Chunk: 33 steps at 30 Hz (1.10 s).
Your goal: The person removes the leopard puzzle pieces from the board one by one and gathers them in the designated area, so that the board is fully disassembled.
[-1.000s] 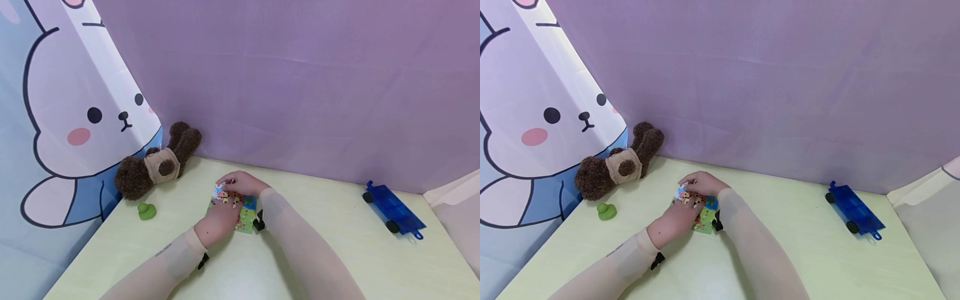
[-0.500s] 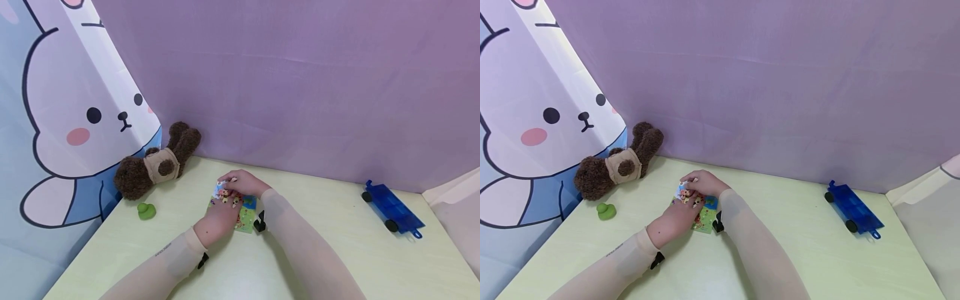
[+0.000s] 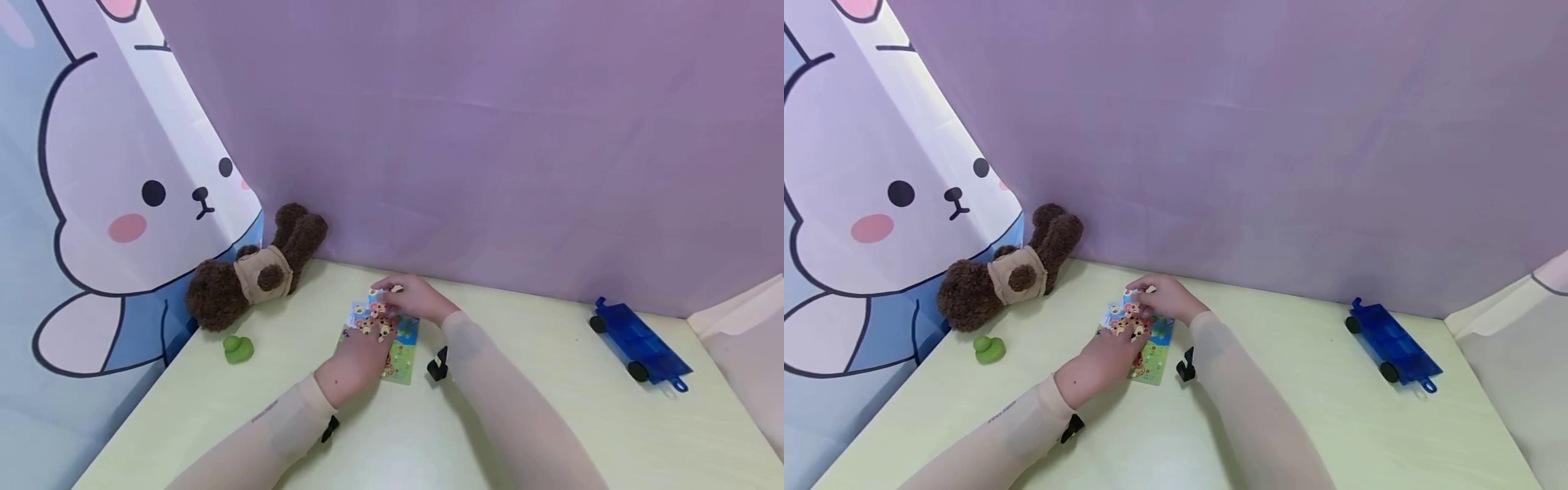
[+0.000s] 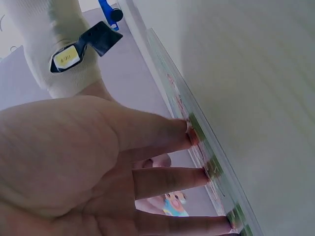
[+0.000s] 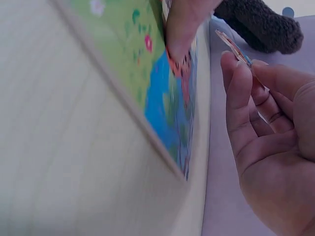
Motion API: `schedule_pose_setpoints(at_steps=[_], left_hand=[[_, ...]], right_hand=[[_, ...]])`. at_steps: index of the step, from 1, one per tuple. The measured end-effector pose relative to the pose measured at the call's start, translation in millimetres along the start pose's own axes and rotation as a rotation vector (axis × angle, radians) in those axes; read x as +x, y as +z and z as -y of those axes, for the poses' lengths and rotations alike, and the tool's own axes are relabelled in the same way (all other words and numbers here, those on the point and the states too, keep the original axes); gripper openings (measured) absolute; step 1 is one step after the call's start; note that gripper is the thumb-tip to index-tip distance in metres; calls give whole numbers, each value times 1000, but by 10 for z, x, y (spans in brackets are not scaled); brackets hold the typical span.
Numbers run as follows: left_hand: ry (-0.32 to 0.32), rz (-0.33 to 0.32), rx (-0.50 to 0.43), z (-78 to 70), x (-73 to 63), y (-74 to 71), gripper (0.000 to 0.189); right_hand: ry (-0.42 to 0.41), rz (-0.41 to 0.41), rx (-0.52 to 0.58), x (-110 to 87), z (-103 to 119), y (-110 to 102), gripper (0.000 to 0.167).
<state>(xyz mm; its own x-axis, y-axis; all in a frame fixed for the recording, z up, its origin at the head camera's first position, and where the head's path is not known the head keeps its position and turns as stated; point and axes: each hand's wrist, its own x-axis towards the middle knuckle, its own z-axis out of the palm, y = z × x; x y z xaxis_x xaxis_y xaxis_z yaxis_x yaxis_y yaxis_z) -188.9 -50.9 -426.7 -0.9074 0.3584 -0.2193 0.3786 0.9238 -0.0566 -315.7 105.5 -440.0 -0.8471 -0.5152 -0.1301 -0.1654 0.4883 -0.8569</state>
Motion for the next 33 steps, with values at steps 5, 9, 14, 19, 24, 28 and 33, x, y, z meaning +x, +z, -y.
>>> schedule_pose_setpoints(at_steps=[5,9,14,19,24,28,33], left_hand=[[25,0,45,10,31,-2,58],[23,19,9,9,44,-16,74],[3,36,-60,3,48,-20,85],[-3,16,-102,7,34,-4,87],[1,1,-137,10,13,1,86],[-13,1,-148,12,6,13,86],[-21,-3,-158,13,6,18,87]], right_hand=[[-6,-29,16,-95,-89,-130,32],[0,-46,15,-198,-168,-258,32],[20,-76,16,-361,-272,-421,34],[38,-99,30,-535,-378,-558,36],[48,-122,21,-682,-489,-658,38],[69,-124,27,-775,-595,-697,38],[115,-128,34,-867,-736,-727,36]])
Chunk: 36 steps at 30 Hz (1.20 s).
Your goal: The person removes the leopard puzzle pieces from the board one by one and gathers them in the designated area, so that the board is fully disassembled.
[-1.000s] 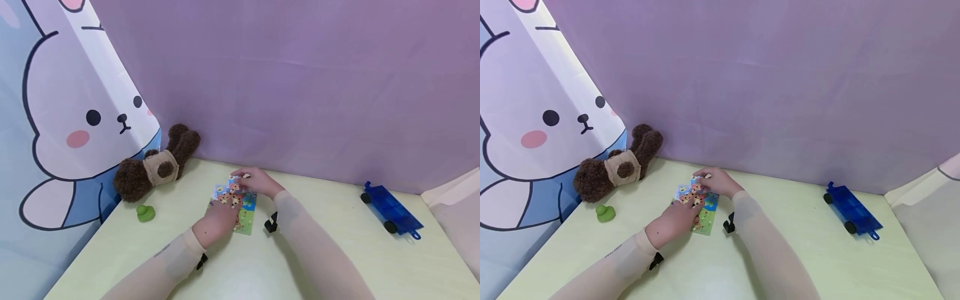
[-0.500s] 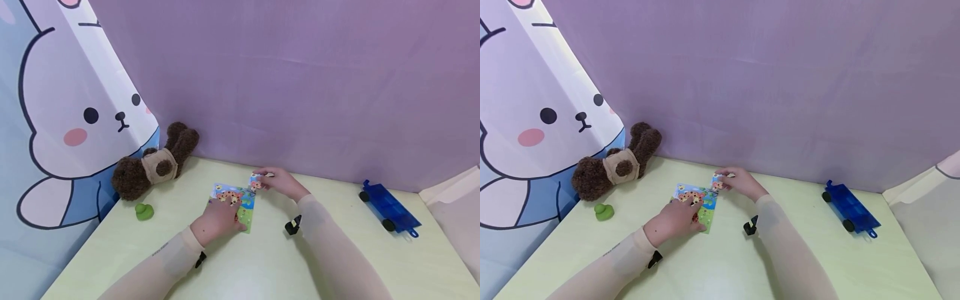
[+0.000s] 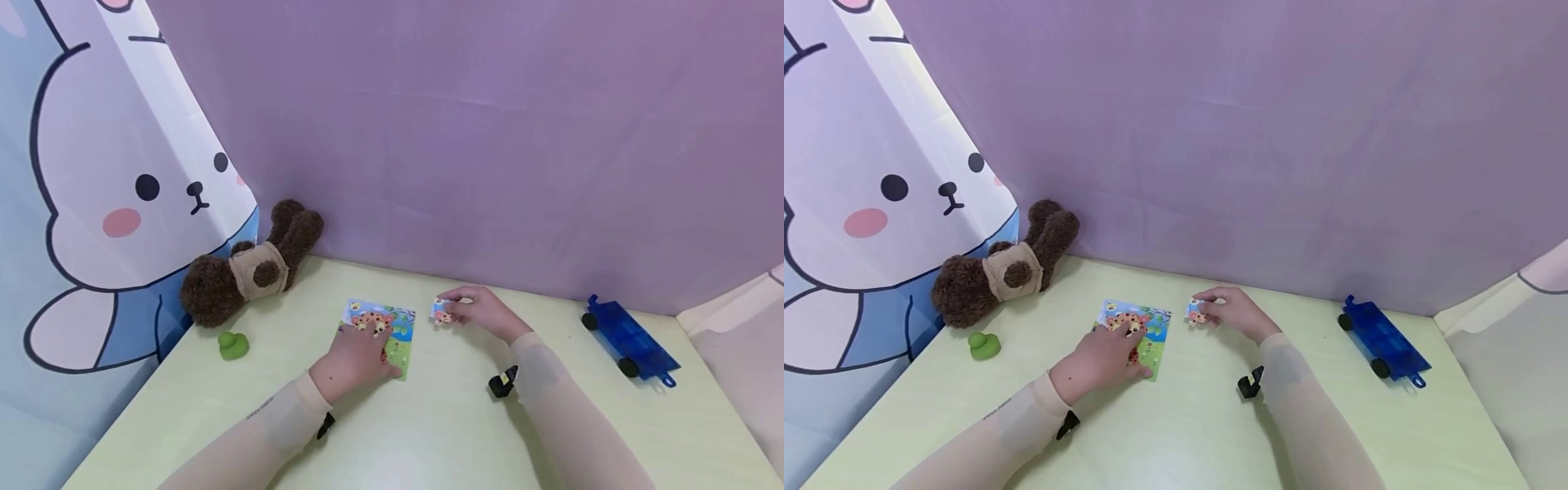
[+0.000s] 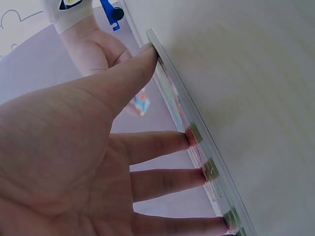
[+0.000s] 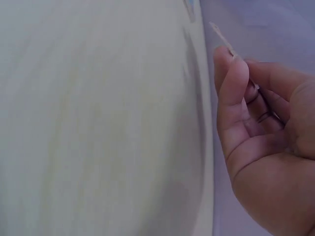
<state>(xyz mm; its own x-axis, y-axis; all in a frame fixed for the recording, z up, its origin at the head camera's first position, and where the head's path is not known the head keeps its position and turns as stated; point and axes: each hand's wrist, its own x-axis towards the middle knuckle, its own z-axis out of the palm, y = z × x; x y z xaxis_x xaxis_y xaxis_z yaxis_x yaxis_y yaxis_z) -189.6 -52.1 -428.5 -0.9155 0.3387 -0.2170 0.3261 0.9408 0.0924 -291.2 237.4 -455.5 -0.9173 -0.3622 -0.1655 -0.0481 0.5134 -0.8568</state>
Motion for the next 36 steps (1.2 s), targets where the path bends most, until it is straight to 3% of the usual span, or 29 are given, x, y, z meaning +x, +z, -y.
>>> schedule_pose_setpoints(at_steps=[12,26,36], left_hand=[[-6,5,-10,7,25,26,89],[0,8,-21,-4,19,17,87],[3,6,-22,-9,11,20,87]], right_hand=[[46,63,50,-35,-95,-23,36],[67,8,-142,-41,30,35,24],[98,-36,-196,-75,77,104,22]])
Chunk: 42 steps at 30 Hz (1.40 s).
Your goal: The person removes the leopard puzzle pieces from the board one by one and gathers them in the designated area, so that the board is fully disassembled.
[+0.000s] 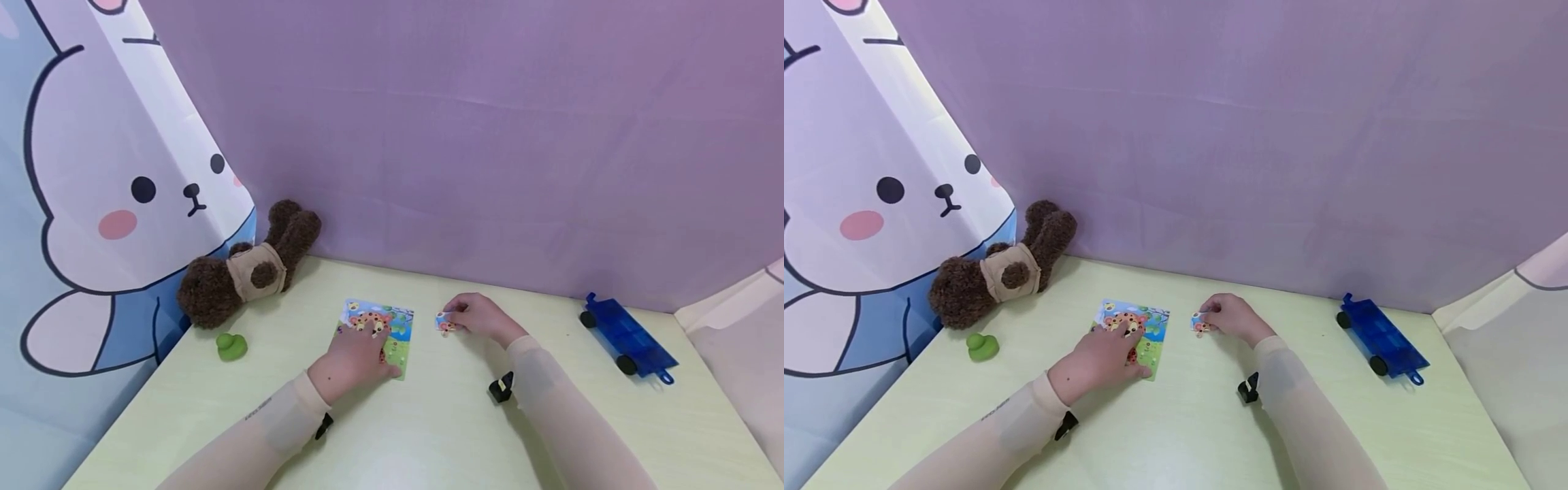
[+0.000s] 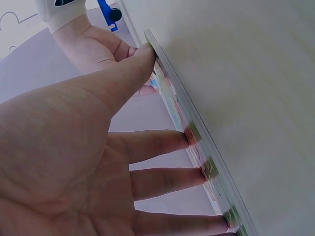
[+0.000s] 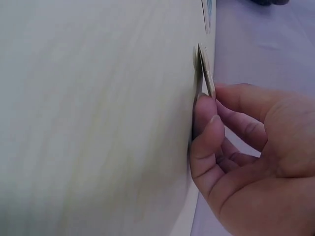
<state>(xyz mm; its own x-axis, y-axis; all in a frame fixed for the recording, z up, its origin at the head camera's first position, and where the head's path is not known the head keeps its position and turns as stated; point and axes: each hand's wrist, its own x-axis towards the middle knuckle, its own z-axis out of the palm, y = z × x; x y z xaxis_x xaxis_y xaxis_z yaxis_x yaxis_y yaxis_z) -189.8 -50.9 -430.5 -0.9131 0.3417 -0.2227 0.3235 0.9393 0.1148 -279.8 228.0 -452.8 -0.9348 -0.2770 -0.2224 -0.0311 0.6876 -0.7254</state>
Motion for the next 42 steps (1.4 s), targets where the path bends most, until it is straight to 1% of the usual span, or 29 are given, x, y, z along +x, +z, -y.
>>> schedule_pose_setpoints(at_steps=[6,11,19,24,30,37,42], left_hand=[[1,-1,-1,-4,-8,6,87],[5,-6,21,3,0,21,87],[11,-12,-7,13,-3,41,92],[8,6,-26,8,-17,38,92],[8,14,-30,1,-38,34,92],[12,6,5,-13,-59,18,91],[14,8,9,-27,-73,-8,89]], right_hand=[[35,-5,-13,-24,34,31,23],[37,-27,-31,-25,31,58,23],[29,-68,-57,-32,54,97,25],[47,-68,-33,-30,53,105,23],[48,-65,-21,-33,47,108,24],[40,-67,-33,-19,17,97,28],[45,-67,-25,-18,29,86,28]])
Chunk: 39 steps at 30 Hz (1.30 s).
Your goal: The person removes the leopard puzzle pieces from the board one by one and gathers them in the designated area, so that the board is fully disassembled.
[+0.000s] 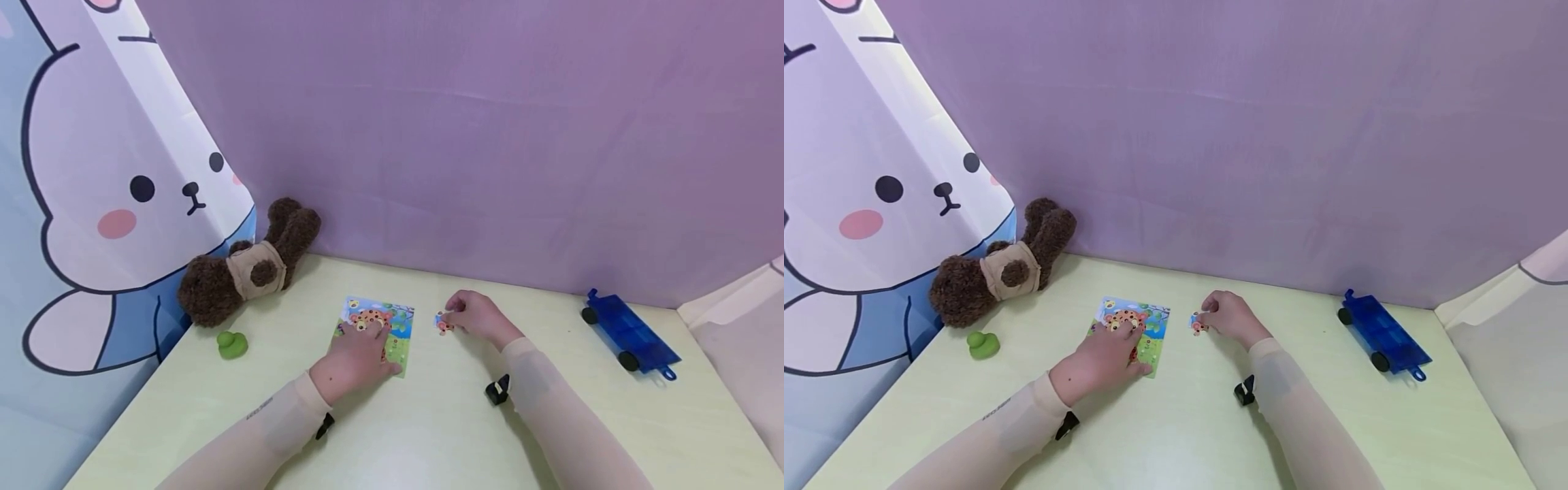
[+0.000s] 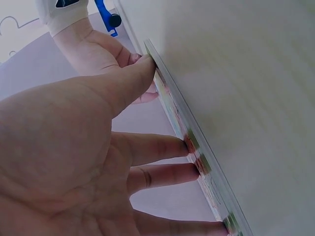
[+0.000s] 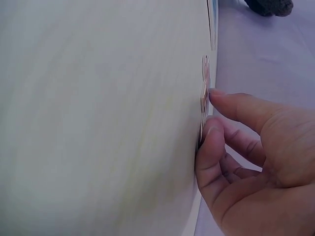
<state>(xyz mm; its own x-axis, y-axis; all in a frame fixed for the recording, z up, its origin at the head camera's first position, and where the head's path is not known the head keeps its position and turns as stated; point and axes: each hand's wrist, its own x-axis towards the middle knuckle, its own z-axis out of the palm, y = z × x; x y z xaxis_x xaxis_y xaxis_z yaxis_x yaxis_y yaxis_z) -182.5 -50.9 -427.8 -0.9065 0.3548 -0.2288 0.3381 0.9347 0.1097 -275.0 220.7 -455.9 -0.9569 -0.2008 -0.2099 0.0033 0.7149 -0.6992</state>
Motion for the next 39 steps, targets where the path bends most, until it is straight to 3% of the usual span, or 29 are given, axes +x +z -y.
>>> schedule_pose_setpoints(at_steps=[14,27,32,39], left_hand=[[-11,-8,31,7,18,31,90],[-22,-13,6,-1,7,47,89],[-33,-10,5,-10,-9,45,88],[-24,-19,31,-6,-23,25,87]], right_hand=[[-132,45,-54,17,37,1,29],[-158,81,-41,29,62,-39,37],[-222,38,-75,84,232,-6,37],[-269,62,-113,253,625,147,39]])
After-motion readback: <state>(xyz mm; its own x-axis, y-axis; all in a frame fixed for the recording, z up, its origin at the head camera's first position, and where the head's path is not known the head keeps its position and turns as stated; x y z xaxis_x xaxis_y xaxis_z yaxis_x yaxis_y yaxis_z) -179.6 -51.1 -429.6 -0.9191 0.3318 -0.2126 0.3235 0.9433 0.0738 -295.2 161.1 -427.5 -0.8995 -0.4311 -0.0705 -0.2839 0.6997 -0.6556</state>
